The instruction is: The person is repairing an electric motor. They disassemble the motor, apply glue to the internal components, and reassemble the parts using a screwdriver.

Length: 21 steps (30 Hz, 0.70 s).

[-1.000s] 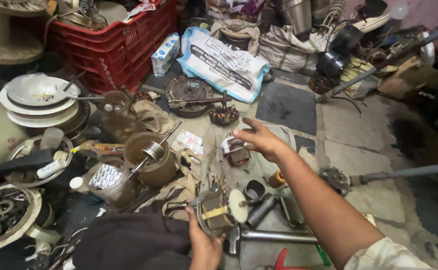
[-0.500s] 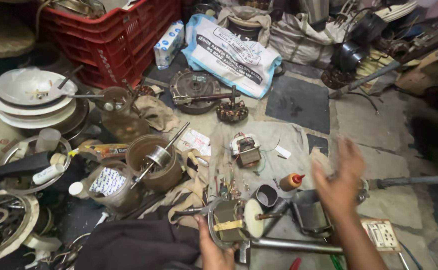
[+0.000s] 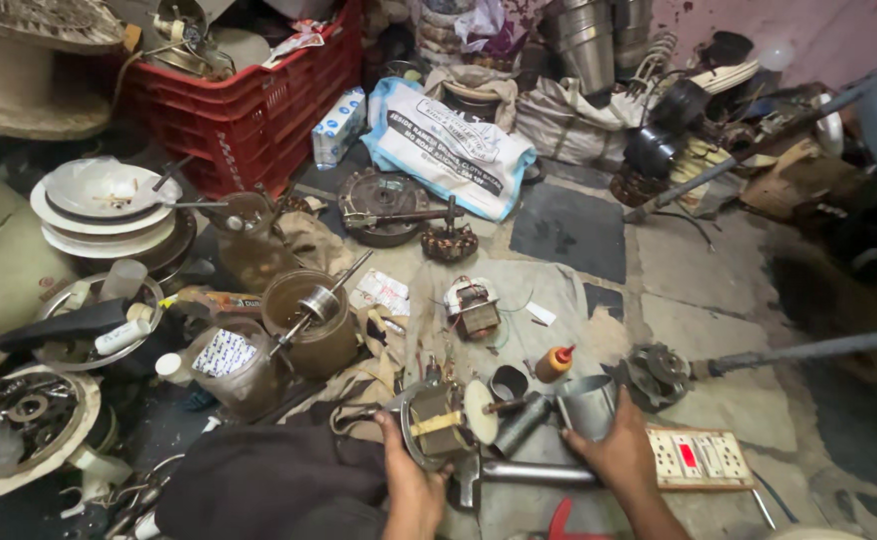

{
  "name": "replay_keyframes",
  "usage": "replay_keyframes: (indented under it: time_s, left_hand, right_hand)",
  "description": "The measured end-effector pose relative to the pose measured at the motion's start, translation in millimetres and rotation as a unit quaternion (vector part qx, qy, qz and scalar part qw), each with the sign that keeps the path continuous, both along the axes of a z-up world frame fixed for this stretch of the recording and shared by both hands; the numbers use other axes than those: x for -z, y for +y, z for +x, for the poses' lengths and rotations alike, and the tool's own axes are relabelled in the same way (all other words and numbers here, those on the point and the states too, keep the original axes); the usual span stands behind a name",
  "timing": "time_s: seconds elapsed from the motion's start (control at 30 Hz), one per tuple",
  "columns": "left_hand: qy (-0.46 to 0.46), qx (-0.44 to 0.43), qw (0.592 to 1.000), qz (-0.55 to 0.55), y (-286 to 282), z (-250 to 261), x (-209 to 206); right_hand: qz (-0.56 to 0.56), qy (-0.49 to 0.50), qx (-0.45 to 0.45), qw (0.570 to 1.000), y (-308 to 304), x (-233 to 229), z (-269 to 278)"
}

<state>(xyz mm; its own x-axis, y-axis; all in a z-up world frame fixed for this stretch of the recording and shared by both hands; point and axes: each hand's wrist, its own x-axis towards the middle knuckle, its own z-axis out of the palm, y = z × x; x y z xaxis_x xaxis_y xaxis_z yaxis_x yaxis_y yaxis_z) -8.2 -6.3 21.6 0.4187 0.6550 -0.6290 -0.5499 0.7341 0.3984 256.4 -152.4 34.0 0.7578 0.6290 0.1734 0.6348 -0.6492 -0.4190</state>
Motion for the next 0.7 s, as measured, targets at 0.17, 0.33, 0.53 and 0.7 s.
replay_keyframes:
  time_s: [0.17, 0.33, 0.53, 0.7]
  left_hand:
    - [0.023, -0.005, 0.999, -0.022, 1, 0, 4]
    - [-0.005, -0.018, 1.000, 0.012, 3, 1, 15]
    - [-0.032, -0.028, 0.999, 0.023, 3, 0, 21]
    - [-0.004, -0.043, 0.996, 0.073, -1, -3, 12]
  right_hand:
    - [-0.001, 0.044, 0.059, 0.997, -10, 7, 5]
    - [0.145, -0.030, 0.026, 0.989, -23, 12, 7]
    - [0.344, 0.146, 0.045, 0.927, -67, -58, -12]
    - [0.556, 0.543, 0.075, 0.624, -104, -99, -23]
